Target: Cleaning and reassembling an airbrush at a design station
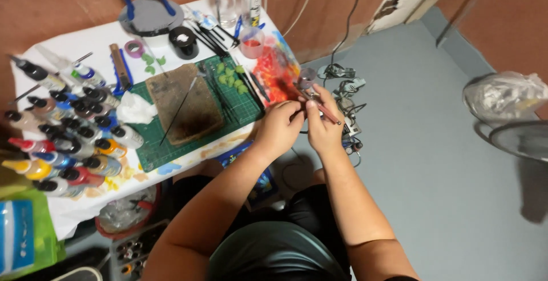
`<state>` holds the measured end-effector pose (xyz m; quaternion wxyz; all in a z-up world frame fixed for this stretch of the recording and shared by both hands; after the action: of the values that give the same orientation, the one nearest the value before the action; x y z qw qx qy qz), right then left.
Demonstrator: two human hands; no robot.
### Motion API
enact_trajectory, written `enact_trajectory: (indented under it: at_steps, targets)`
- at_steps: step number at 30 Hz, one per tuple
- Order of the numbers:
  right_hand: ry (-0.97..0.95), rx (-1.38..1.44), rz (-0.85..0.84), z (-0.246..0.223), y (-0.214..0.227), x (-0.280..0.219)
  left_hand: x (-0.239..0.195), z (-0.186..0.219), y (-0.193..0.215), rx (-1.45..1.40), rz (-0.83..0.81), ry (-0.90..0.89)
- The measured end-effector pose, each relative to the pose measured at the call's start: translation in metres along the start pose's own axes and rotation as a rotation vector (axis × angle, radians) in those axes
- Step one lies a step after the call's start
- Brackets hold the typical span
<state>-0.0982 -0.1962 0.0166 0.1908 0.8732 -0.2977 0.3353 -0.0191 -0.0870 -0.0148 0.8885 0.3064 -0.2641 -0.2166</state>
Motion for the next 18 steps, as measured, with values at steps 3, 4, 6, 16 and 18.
enact_trajectory:
  at_steps: [3,4,6,16,18]
  targets:
    - [-0.031,0.096,0.016,-0.004,0.007,-0.004,0.001,0.006,-0.008,-0.362,0.027,0.048]
    - [-0.034,0.09,0.033,-0.001,0.01,-0.006,0.001,0.009,-0.022,-0.361,0.012,0.038]
    - [-0.014,0.057,0.062,0.003,0.012,-0.009,0.0,-0.004,-0.047,-0.745,0.049,0.225]
    - [-0.347,0.202,0.0,0.027,0.044,0.004,0.021,-0.032,-0.079,-1.055,0.114,0.21]
    - [-0.496,-0.136,-0.231,0.014,0.041,0.023,0.027,-0.038,-0.087,-1.061,0.117,0.171]
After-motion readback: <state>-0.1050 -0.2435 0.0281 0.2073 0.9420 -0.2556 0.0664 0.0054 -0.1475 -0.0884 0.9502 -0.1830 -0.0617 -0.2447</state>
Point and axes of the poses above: each hand's wrist, its own x-axis towards the middle knuckle, its own y-axis out of the back of the hand, z = x × y, the point moved 8 cm from there along x, towards the middle knuckle, and after that the axes turned 8 degrees about x, right-handed, at the moved point
